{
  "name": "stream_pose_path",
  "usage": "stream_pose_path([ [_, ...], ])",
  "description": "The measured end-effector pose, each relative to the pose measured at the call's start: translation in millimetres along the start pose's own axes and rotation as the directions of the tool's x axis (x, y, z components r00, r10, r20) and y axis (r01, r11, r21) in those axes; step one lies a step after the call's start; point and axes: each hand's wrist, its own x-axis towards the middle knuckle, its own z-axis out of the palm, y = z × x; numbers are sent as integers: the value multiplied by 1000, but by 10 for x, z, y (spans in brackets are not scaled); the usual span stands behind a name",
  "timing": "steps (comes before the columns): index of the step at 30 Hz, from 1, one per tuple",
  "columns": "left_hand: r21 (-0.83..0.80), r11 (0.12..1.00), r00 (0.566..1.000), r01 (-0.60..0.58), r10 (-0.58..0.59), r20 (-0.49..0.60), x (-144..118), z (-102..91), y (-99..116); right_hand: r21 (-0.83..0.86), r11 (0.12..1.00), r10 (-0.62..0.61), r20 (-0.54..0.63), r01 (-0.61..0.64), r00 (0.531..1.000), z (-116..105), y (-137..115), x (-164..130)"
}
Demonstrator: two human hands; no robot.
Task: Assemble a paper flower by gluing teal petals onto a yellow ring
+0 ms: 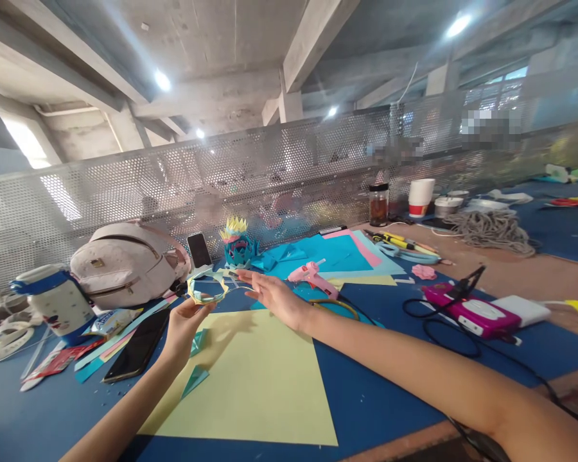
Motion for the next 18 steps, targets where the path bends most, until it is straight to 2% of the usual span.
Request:
stream_pose_path([
  [3, 4, 1000, 1000, -6, 6, 1, -4, -2, 9, 107, 994, 17, 54, -22, 998, 7, -38, -21],
  [5, 9, 1000, 1000, -5, 5, 1, -9, -3, 15, 114, 991, 65, 81, -74, 995, 7, -33, -40],
  [8, 7, 1000, 1000, 1, -1, 0, -17, -2, 18, 25, 992, 116, 112, -120, 987, 7, -20, -64],
  [11, -1, 1000, 1000, 0, 0, 1, -17, 1, 16, -202, 973, 134, 114, -109, 984, 11, -30, -81],
  [13, -3, 1000, 1000, -2, 2, -1, -15, 2, 15, -449, 891, 159, 168, -68, 973, 14, -34, -96],
  [14, -4, 1000, 1000, -3, 3, -2, -13, 3, 15, -572, 820, 167, 205, -20, 964, 16, -28, -106],
  [16, -1, 1000, 1000, -4, 4, -8, -10, 3, 16, -767, 631, 148, 262, 113, 954, 14, 8, -128],
  [18, 7, 1000, 1000, -9, 9, -13, -7, 3, 16, -873, 446, 74, 254, 196, 964, -1, 75, -148],
])
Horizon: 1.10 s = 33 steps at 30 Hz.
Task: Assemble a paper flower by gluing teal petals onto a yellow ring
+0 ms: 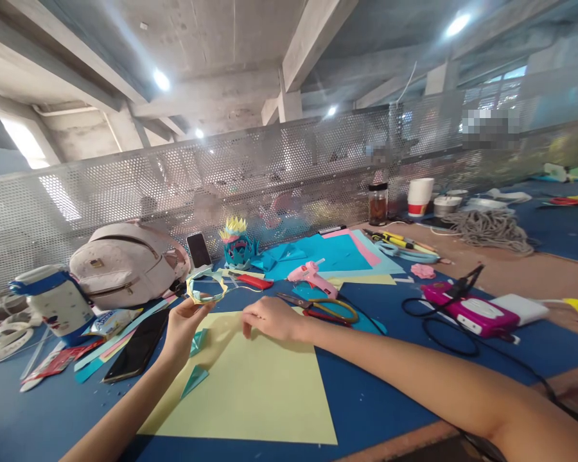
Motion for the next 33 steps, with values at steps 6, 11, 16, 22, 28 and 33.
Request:
stream_pose_path([
  [6, 0, 1000, 1000, -3, 3, -3, 1, -1, -11, 299, 941, 217, -168, -160, 962, 112, 168, 26],
  [11, -3, 1000, 1000, 4, -4, 2, -4, -1, -18, 868, 492, 354, -127, -69, 926, -4, 161, 117],
  [16, -9, 1000, 1000, 16, -16, -9, -5, 5, -13, 988, 150, 285, 3, -48, 959, -123, 162, 132],
  [22, 0, 1000, 1000, 12, -12, -6, -4, 1, -15, 864, 475, 80, 148, -168, 986, -148, 73, 80],
  [28, -11, 1000, 1000, -4, 4, 8, -9, -9, -9, 648, 707, 156, 248, -284, 956, -128, -13, 48],
  [33, -17, 1000, 1000, -3, 3, 0, -5, -12, -13, 724, 579, 359, 186, -375, 915, -20, 78, 67],
])
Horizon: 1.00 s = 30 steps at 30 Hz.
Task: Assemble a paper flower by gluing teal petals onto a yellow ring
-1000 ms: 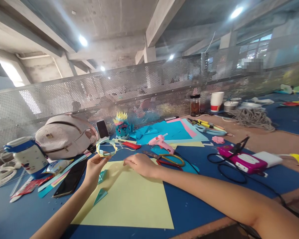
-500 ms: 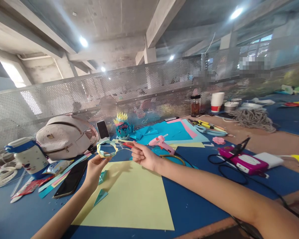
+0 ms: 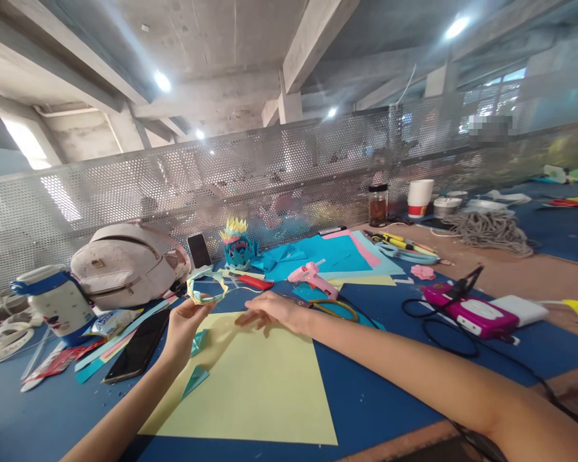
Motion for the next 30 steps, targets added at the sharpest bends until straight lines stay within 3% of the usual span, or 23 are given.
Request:
stream_pose_path([
  [3, -16, 1000, 1000, 4, -4, 12, 0, 4, 3, 243, 969, -46, -32, 52, 998, -12, 28, 59],
  [7, -16, 1000, 1000, 19, -19, 7, 1, 9, 11, 564, 807, -143, -102, 175, 985, -84, -19, 115],
  [10, -14, 1000, 1000, 22, -22, 6, 5, 12, 20, 672, 717, -198, -58, 185, 978, -170, -68, 116],
  [14, -11, 1000, 1000, 22, -22, -1, 1, 14, 36, 628, 774, -173, 88, 81, 981, -222, -104, 79],
  [16, -3, 1000, 1000, 20, -20, -11, -1, 16, 42, 456, 887, -148, 146, 66, 978, -196, -100, 54],
  [18, 7, 1000, 1000, 12, -12, -16, 1, 17, 45, 162, 984, -103, 203, 70, 974, -141, -73, 34],
  [20, 14, 1000, 1000, 4, -4, -13, 5, 16, 43, -82, 992, -76, 189, 93, 979, -75, -21, 30],
  [22, 13, 1000, 1000, 0, 0, -12, 8, 13, 39, -177, 976, -115, 80, 128, 990, -19, 40, 46],
  [24, 6, 1000, 1000, -2, 2, -13, 7, 7, 33, -137, 974, -190, -74, 179, 979, 8, 81, 78],
  [26, -2, 1000, 1000, -4, 4, -10, 3, 1, 29, 25, 972, -225, -169, 232, 960, -4, 79, 112],
  [30, -4, 1000, 1000, -13, 13, -1, -1, -6, 27, 386, 872, -262, -152, 301, 953, -115, -22, 133],
])
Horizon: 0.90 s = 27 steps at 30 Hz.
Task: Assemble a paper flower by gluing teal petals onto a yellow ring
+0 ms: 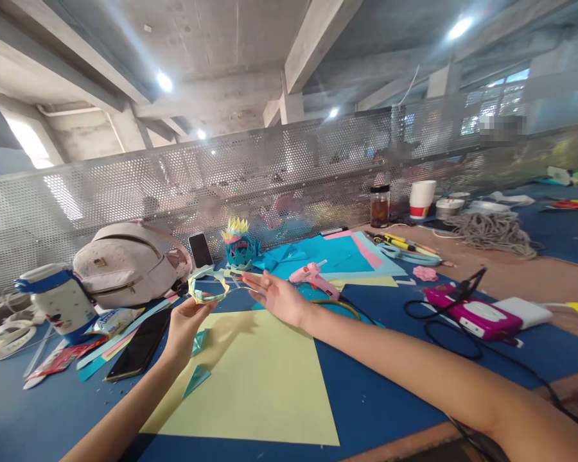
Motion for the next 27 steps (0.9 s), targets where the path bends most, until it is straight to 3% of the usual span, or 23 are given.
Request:
stream_pose_path([
  [4, 1, 1000, 1000, 6, -6, 5, 3, -1, -1, -60, 995, 87, 98, -82, 991, -34, -89, -22],
  [7, -7, 1000, 1000, 12, -12, -1, 6, -2, -8, -248, 961, 167, 173, -121, 971, 29, -66, -89],
  [11, -8, 1000, 1000, 8, -8, -9, 12, -4, -2, -672, 741, 226, 238, -8, 945, 181, -3, -195],
  [13, -7, 1000, 1000, 1, -1, -15, 20, -12, 18, -754, 655, 242, 260, 40, 935, 243, 45, -245],
  [19, -36, 998, 996, -47, 45, -77, 94, -78, 118, -755, 656, 405, 337, -13, 850, 378, 311, -307],
  [24, -59, 995, 985, -83, 73, -154, 167, -143, 193, -741, 671, 317, 300, 11, 900, 561, 454, -192],
  [27, -61, 995, 982, -85, 73, -173, 186, -170, 205, -782, 620, 310, 320, 65, 895, 676, 508, -79],
])
